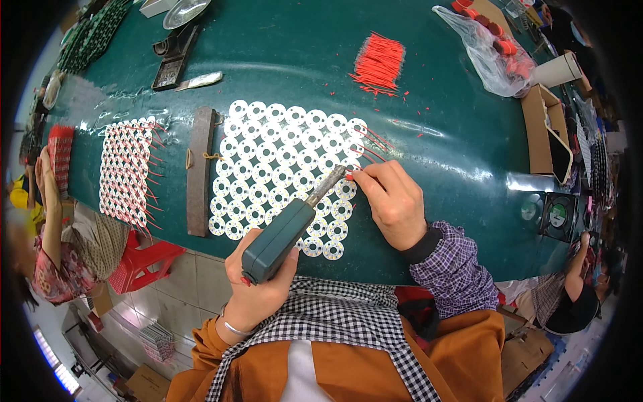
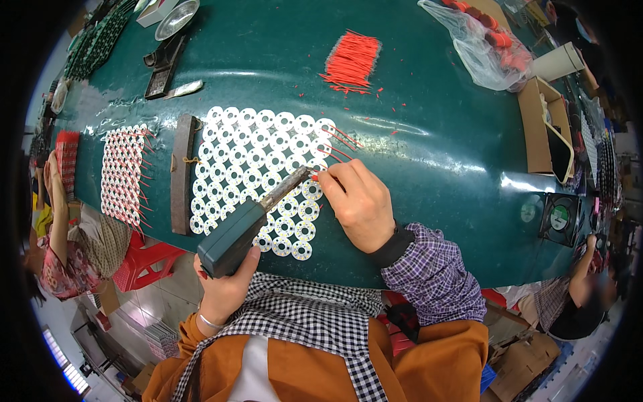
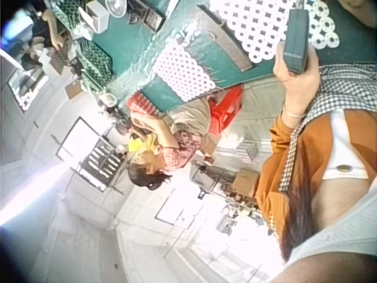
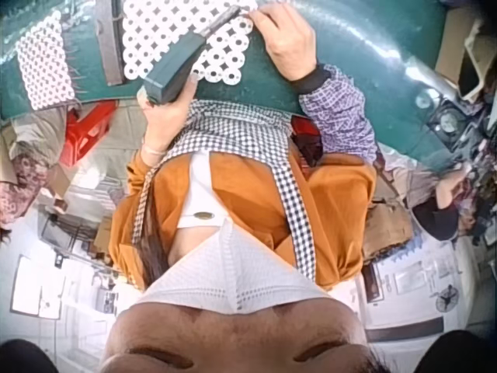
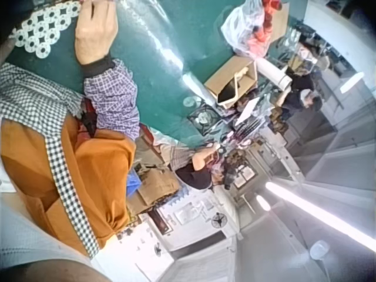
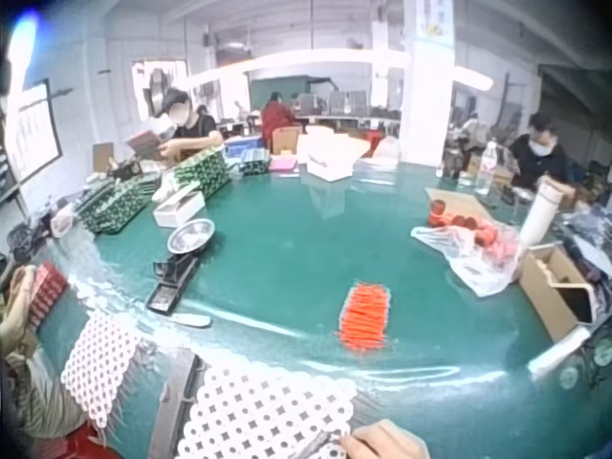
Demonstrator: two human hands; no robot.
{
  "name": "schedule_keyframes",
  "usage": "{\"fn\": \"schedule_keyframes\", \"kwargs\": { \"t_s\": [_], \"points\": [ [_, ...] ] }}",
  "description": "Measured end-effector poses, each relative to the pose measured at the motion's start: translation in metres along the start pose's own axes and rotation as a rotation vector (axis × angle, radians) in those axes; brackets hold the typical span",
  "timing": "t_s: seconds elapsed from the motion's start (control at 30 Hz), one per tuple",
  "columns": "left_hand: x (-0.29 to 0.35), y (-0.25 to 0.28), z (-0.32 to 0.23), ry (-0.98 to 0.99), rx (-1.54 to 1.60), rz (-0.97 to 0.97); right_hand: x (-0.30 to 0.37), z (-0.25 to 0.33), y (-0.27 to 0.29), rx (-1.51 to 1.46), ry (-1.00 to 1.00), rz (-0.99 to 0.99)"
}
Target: The person uses a handheld heated tool to cut wires on an array of circuit boards, sets the finished board aside, places a new board on the table, and attaches red wires to it using the tool.
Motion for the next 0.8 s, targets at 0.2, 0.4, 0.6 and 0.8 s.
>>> {"fn": "schedule_keyframes", "kwargs": {
  "t_s": [0.2,0.4,0.6,0.8],
  "points": [
    [0.000,0.000,0.000,0.000,0.001,-0.012,-0.001,0.000,0.000,0.005,0.001,0.000],
    [0.005,0.007,0.002,0.014,0.001,-0.039,-0.001,0.001,0.000,0.007,0.004,-0.003],
    [0.012,0.012,0.002,0.053,-0.002,-0.063,0.002,0.000,-0.002,-0.015,-0.014,-0.011],
    [0.023,0.019,0.010,0.094,0.007,-0.095,0.005,0.006,0.008,-0.040,-0.022,-0.108]
  ]
}}
Point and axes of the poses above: each hand's wrist, its own x-axis away from the middle knuckle, its own y-axis out of the back of the hand, z = x × y, the point moved 2 cm from there along -x, towards the middle knuckle, and after that the axes turned 8 degrees about -z, right-handed, at the moved point
